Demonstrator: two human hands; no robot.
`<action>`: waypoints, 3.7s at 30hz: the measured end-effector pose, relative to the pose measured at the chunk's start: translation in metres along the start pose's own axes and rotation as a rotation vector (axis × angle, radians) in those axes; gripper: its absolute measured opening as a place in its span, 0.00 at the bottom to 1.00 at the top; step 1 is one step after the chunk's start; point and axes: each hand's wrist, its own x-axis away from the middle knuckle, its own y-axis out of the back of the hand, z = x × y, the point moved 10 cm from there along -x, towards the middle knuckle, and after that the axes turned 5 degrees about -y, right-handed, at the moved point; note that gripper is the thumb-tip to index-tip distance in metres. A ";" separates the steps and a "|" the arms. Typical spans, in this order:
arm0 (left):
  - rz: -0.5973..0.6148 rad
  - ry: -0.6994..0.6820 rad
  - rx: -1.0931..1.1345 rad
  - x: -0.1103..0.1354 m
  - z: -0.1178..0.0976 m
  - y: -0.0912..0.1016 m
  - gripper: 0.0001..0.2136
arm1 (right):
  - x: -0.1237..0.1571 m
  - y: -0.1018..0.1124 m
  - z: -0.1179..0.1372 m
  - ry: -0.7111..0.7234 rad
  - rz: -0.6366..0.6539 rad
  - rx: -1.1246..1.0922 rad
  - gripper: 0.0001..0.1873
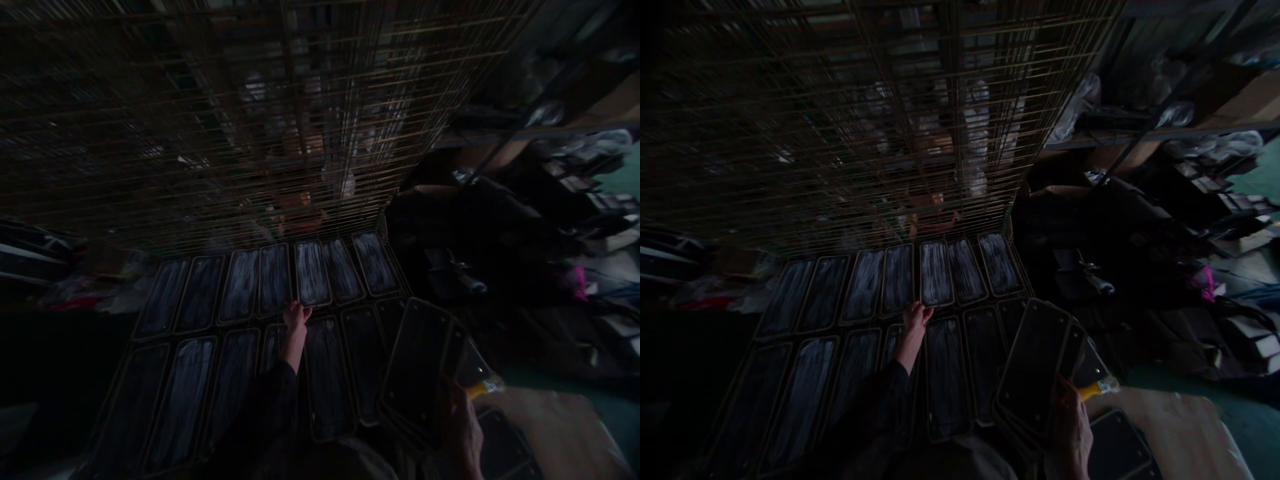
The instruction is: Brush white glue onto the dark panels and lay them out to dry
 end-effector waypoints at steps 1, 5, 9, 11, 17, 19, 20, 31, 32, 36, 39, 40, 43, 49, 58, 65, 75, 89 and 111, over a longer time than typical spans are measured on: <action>-0.030 0.012 -0.035 0.000 0.003 0.004 0.12 | 0.001 0.002 0.004 0.010 -0.001 -0.006 0.29; -0.074 0.072 -0.112 0.008 0.015 0.018 0.10 | 0.005 0.014 0.018 0.057 -0.016 -0.074 0.24; -0.031 0.087 -0.190 0.039 0.025 0.025 0.11 | 0.006 0.036 0.025 0.143 -0.063 -0.096 0.23; 0.200 0.074 -0.283 0.075 0.037 0.006 0.13 | 0.009 0.054 0.032 0.232 -0.102 -0.092 0.23; 0.932 0.045 -0.833 0.234 0.107 -0.044 0.14 | 0.013 0.104 0.073 0.507 0.038 -0.153 0.19; 0.928 -0.108 -0.979 0.254 0.109 -0.050 0.12 | 0.010 0.113 0.086 0.547 0.105 -0.150 0.19; 0.924 -0.180 -1.031 0.260 0.108 -0.053 0.11 | 0.007 0.117 0.091 0.554 0.119 -0.139 0.20; 0.872 -0.255 -1.044 0.262 0.106 -0.059 0.07 | -0.049 0.115 0.124 0.653 0.055 -0.004 0.19; 0.870 -0.228 -1.007 0.262 0.107 -0.058 0.07 | -0.053 0.112 0.125 0.662 0.053 0.015 0.19; 0.853 -0.108 -0.916 0.262 0.114 -0.053 0.08 | -0.060 0.098 0.121 0.656 0.060 0.080 0.19; 0.821 -0.004 -0.886 0.262 0.120 -0.048 0.08 | -0.045 0.089 0.111 0.657 0.118 0.085 0.17; 0.812 0.023 -0.880 0.262 0.122 -0.047 0.08 | -0.035 0.087 0.106 0.660 0.144 0.079 0.17; 0.806 0.053 -0.865 0.262 0.124 -0.045 0.08 | 0.006 0.081 0.094 0.690 0.246 0.062 0.17; 0.832 0.026 -0.821 0.262 0.127 -0.046 0.07 | 0.082 0.080 0.076 0.675 0.438 -0.024 0.16; 0.888 0.044 -0.742 0.265 0.123 -0.052 0.05 | 0.044 0.078 0.081 0.417 0.712 -0.356 0.19; 0.932 0.068 -0.710 0.267 0.126 -0.057 0.07 | -0.059 0.096 0.104 0.504 0.302 -0.248 0.18; 0.934 0.040 -0.717 0.264 0.129 -0.056 0.05 | -0.059 0.077 0.137 0.671 0.200 0.014 0.19; 0.951 0.150 -0.664 0.263 0.130 -0.053 0.03 | 0.064 0.065 0.093 0.387 0.767 -0.383 0.19; 1.046 0.127 -0.739 0.263 0.133 -0.057 0.18 | -0.020 0.028 0.100 0.126 0.650 -0.705 0.24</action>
